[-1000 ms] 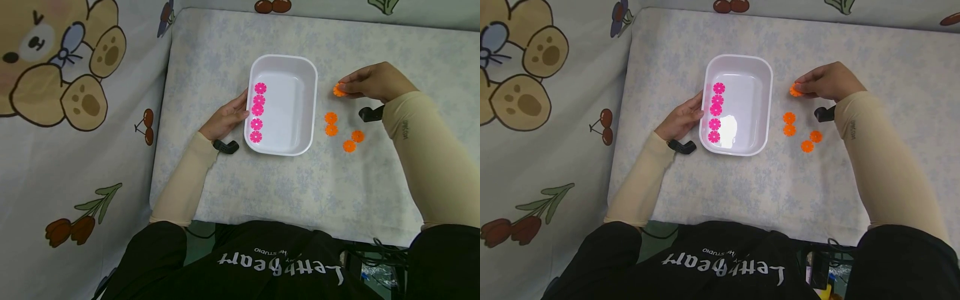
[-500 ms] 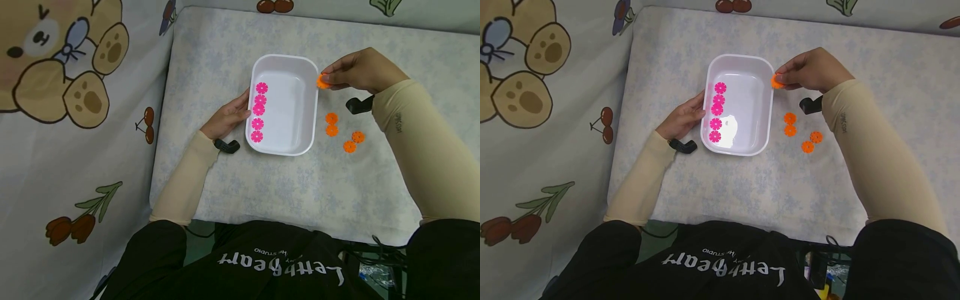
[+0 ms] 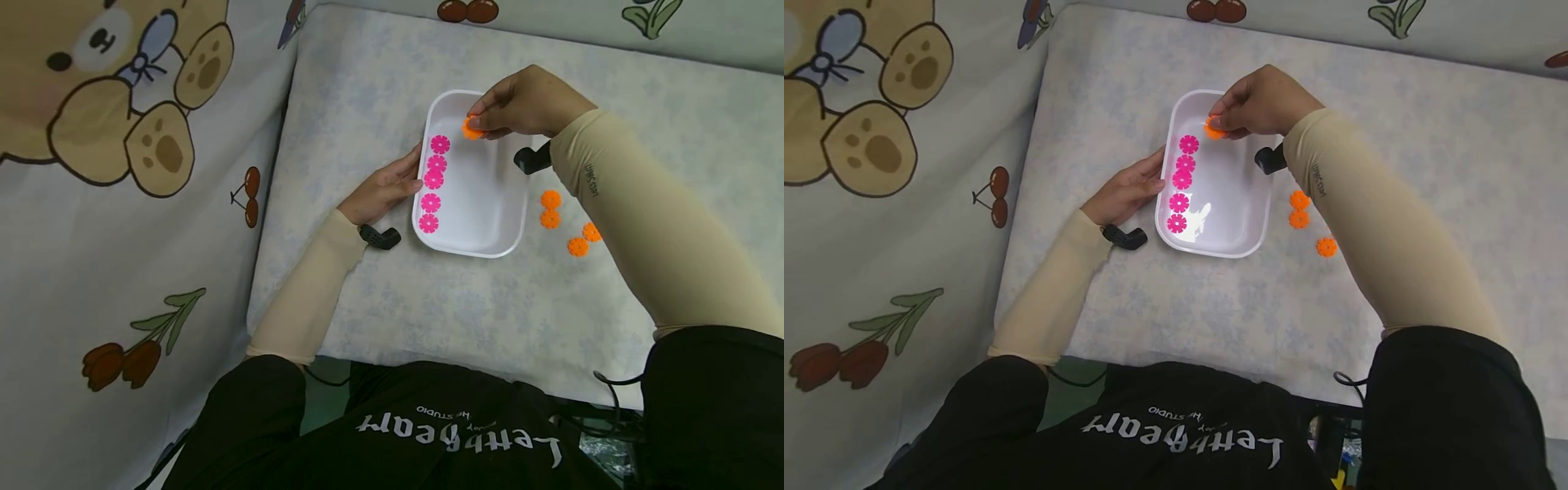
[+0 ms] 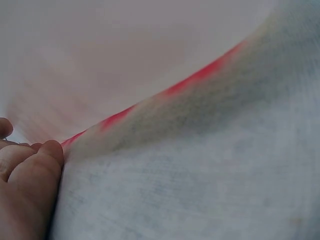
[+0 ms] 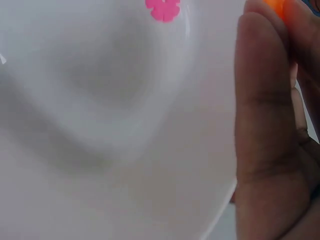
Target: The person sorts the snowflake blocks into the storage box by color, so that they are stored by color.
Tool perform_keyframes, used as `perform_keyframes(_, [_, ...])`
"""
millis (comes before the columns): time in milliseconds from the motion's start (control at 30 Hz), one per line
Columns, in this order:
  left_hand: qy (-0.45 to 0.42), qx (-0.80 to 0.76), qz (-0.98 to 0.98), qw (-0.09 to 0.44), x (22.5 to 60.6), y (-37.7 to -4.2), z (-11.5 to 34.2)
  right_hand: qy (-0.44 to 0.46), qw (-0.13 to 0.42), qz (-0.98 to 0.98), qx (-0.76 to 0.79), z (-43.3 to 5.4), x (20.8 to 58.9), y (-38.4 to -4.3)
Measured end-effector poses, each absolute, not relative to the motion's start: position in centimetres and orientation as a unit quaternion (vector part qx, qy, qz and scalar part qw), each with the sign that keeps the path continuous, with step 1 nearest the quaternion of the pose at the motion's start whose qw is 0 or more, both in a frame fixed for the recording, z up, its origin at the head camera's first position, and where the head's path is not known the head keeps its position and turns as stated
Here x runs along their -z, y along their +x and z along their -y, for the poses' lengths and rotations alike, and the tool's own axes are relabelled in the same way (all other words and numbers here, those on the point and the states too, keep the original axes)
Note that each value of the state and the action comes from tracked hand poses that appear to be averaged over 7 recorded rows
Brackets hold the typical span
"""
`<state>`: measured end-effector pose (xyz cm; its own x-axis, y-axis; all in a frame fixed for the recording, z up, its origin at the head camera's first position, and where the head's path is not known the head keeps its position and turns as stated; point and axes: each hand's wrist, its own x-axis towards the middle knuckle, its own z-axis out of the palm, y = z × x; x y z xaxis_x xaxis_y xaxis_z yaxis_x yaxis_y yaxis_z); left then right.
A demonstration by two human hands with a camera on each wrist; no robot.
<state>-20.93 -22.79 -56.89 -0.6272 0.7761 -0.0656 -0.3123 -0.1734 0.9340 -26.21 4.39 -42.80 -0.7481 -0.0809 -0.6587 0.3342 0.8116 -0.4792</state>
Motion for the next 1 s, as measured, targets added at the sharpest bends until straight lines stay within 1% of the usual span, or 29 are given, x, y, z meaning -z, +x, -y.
perform_keyframes(233, [0.212,-0.738,-0.518,0.376,56.4,-20.5,21.2,0.046,0.354,-0.896,0.262,-2.5,43.8,-26.9])
perform_keyframes(400, [0.213,-0.739,-0.508,0.389,56.1,-20.2,20.0,0.038,0.352,-0.912,0.206,-3.8,44.7,-26.4])
perform_keyframes(567, [0.214,-0.739,-0.5,0.398,55.9,-20.1,19.4,0.058,0.342,-0.92,0.185,-5.4,45.5,-25.8])
perform_keyframes(833, [0.218,-0.739,-0.498,0.399,55.8,-19.8,19.2,0.065,0.309,-0.931,0.184,-5.4,46.3,-24.9])
perform_keyframes(1000, [0.218,-0.738,-0.496,0.403,55.7,-19.5,19.2,0.041,0.27,-0.945,0.178,-5.0,46.5,-23.9])
